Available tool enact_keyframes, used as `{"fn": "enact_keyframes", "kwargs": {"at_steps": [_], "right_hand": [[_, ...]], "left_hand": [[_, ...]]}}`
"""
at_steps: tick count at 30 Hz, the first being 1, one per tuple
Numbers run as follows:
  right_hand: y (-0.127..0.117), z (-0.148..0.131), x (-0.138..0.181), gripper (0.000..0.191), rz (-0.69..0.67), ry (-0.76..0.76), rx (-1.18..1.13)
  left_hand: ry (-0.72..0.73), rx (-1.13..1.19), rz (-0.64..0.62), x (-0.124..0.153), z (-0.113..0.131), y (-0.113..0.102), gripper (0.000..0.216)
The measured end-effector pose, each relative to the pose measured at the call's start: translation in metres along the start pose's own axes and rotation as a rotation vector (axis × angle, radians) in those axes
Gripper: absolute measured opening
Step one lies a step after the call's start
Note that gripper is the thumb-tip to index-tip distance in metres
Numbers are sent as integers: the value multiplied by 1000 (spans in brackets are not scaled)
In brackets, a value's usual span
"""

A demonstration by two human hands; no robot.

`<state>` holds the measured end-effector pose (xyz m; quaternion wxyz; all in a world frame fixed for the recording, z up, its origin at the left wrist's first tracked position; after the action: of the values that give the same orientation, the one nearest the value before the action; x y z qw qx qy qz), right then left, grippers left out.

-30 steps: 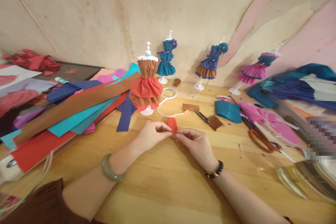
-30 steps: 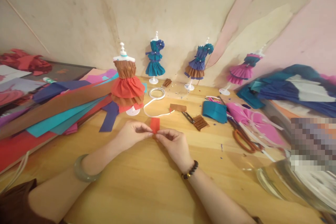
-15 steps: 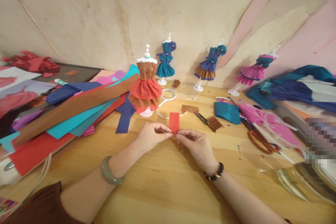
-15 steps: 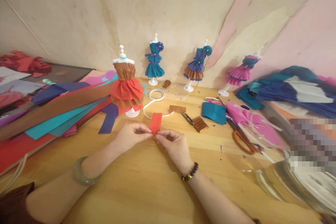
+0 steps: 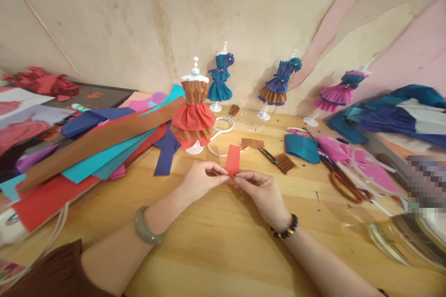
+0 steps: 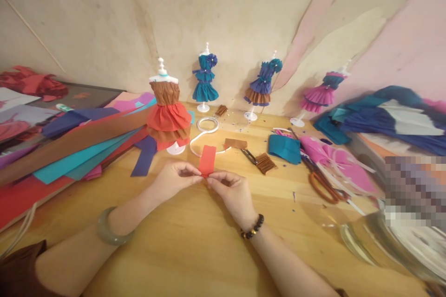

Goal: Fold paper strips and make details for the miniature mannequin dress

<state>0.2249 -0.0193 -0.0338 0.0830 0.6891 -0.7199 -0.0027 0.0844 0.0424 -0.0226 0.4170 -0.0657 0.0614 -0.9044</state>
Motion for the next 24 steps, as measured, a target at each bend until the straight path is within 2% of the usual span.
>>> {"fn": "enact_keyframes", "kwargs": {"at_steps": [9,14,21,24], "right_hand": [[0,0,0,21,0,-30,7],[-1,1,-2,23,0,-51,-20],[-1,-5,-3,26,4,-148,26],[0,-6,-3,24,0,-189,45]], "left_hand": [[-7,25,17,1,1,0,12],[46,34,0,-1,2,1,14],[110,-67,5,1,9,2,16],[139,-110,-2,2,13,4,25]]}}
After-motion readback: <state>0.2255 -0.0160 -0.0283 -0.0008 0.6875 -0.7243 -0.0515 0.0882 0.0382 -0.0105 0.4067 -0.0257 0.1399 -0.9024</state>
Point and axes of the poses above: each hand's wrist, its own x-axis away from the middle knuckle, its own y-axis out of the palm, z = x × y, the point moved 8 cm from there along -x, towards the middle knuckle, and after that the axes turned 13 degrees about -z, right-handed, at the moved point
